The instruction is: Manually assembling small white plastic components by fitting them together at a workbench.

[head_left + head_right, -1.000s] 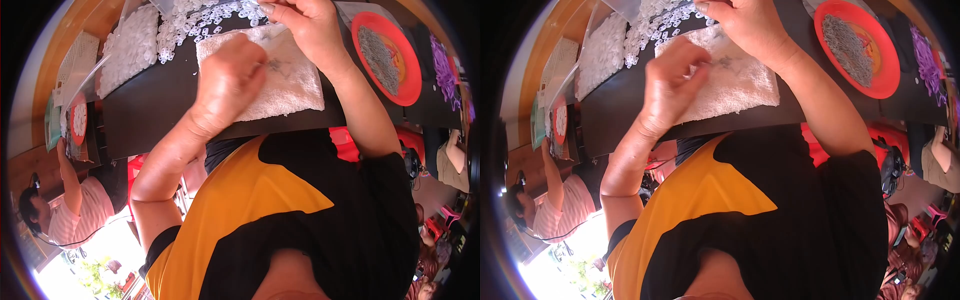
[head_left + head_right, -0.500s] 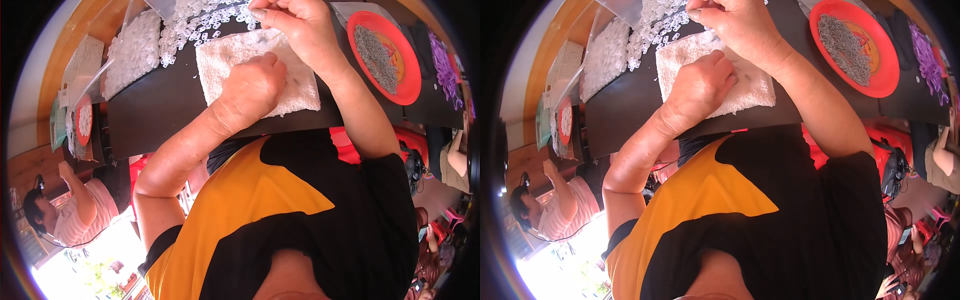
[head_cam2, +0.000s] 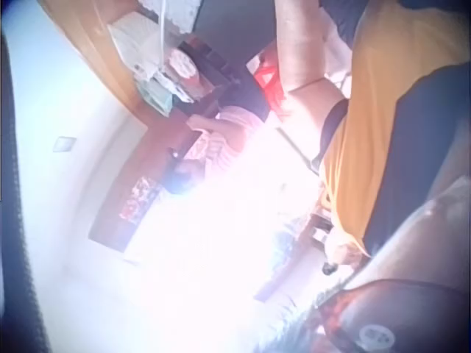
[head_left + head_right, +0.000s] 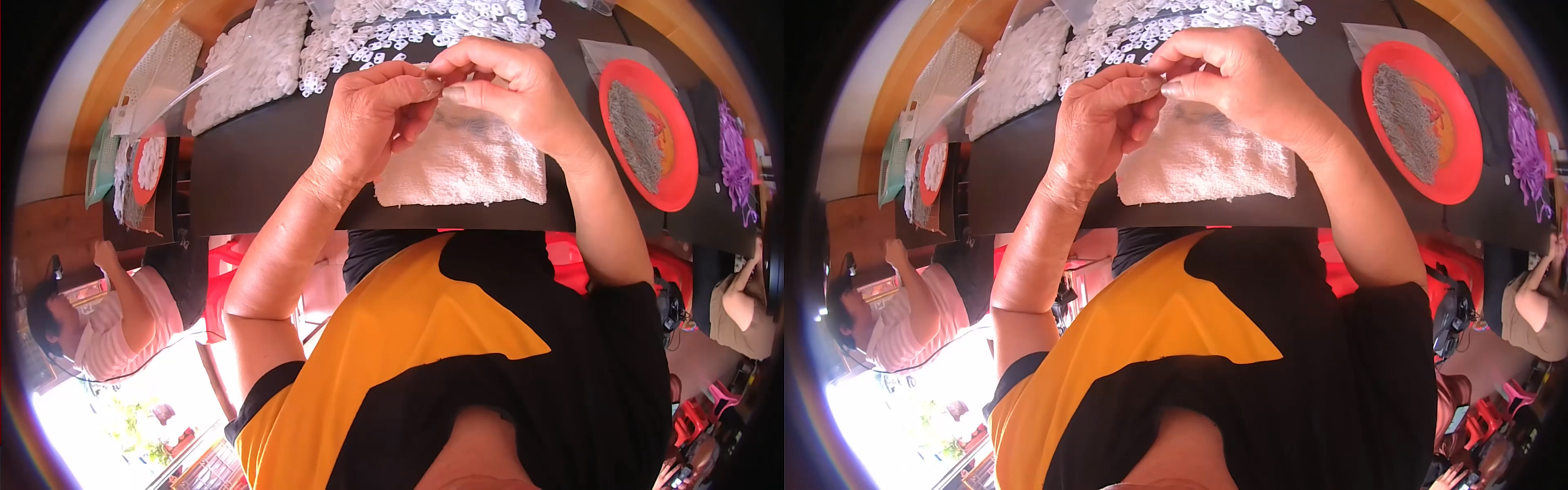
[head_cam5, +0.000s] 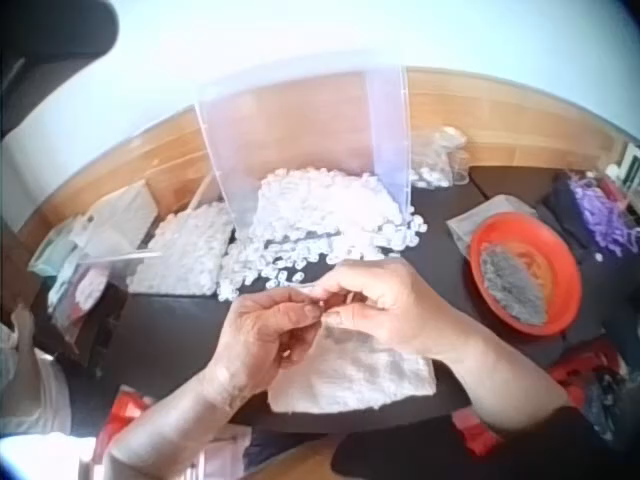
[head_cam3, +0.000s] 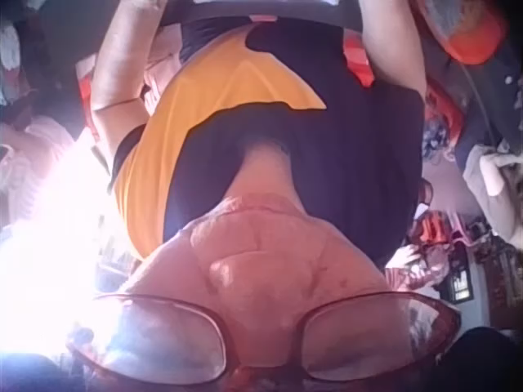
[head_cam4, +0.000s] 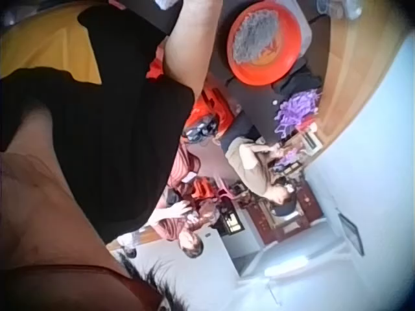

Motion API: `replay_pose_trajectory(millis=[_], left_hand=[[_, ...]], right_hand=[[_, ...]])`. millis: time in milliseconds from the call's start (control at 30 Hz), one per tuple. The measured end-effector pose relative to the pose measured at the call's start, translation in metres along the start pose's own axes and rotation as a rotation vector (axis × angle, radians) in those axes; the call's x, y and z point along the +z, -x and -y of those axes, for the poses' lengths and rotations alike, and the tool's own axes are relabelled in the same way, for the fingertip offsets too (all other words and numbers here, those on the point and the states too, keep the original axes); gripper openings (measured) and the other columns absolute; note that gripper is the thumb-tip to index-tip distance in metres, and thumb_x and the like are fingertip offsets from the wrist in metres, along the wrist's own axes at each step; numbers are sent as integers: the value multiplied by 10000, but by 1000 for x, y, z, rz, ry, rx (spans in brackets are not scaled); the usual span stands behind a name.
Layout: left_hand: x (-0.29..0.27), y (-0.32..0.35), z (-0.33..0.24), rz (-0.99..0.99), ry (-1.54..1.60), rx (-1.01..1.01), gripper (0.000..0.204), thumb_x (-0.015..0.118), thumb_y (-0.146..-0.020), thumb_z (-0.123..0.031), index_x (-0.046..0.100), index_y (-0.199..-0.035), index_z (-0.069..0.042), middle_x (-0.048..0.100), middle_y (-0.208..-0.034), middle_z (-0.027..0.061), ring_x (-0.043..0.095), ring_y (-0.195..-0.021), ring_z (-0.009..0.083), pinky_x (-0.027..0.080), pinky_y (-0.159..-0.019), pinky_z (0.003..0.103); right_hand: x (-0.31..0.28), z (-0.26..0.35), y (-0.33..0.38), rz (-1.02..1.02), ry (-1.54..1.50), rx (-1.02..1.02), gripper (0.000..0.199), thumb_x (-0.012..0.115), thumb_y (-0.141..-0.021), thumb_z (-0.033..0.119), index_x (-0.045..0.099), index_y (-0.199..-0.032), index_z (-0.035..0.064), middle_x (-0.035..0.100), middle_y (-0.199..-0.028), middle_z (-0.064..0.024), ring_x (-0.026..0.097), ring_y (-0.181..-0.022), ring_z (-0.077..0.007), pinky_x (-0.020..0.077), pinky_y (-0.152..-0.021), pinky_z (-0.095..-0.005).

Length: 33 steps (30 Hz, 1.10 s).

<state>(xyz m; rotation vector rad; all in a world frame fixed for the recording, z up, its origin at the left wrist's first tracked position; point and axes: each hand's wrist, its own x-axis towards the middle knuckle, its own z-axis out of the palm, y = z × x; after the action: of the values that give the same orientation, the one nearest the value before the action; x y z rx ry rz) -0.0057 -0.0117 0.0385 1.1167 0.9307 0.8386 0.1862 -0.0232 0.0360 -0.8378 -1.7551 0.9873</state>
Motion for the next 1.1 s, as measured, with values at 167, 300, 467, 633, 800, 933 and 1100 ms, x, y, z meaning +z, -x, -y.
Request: replay_pose_trajectory(millis=[167,300,467,633,800,933,1100], left_hand=[[-8,2,6,41,212,-154,160,610,-867,-129,638,-878,28,609,-694,68,504,-494,120,354,-409,245],[-12,2,10,80,343,-216,164,604,-865,-120,630,-893,40,599,-696,69,499,-497,125,351,-405,252],[-39,-33,-2,-80,-635,353,136,633,-846,-105,681,-876,19,627,-710,40,563,-637,97,441,-541,244],[-53,-89,14,-151,-1427,596,164,664,-804,-167,681,-889,-28,664,-886,137,651,-818,293,508,-736,394],[-47,-101,23,-137,-1491,510,144,668,-788,-171,653,-848,-41,660,-926,153,632,-869,350,496,-770,443],[-46,-105,17,-124,-1462,451,144,677,-779,-170,640,-828,-40,665,-861,156,631,-850,354,493,-747,442],[-46,-111,9,-81,-1458,369,152,695,-761,-168,638,-815,-39,666,-818,162,634,-827,350,490,-730,434]], right_hand=[[7,-2,0,-32,10,50,81,653,-842,-10,649,-916,-42,685,-837,-55,635,-788,-84,504,-720,-227],[11,-8,0,-26,-7,49,52,640,-850,-16,641,-900,-30,673,-815,-40,613,-748,-72,486,-686,-217],[8,-21,-2,-104,93,85,75,606,-854,-27,633,-924,-20,651,-797,-20,572,-721,-66,473,-677,-222],[9,-29,-3,-137,81,80,89,586,-849,-25,627,-928,-19,648,-794,-18,563,-733,-67,468,-682,-225],[8,-34,-3,-134,97,124,97,577,-835,-9,631,-915,-12,633,-753,-22,548,-701,-63,456,-650,-232],[8,-41,-2,-124,141,156,86,592,-819,3,630,-895,-10,599,-696,-15,514,-651,-60,430,-603,-240],[11,-41,-4,-117,144,120,67,597,-810,5,626,-870,-5,555,-650,-15,474,-604,-66,394,-557,-250]])
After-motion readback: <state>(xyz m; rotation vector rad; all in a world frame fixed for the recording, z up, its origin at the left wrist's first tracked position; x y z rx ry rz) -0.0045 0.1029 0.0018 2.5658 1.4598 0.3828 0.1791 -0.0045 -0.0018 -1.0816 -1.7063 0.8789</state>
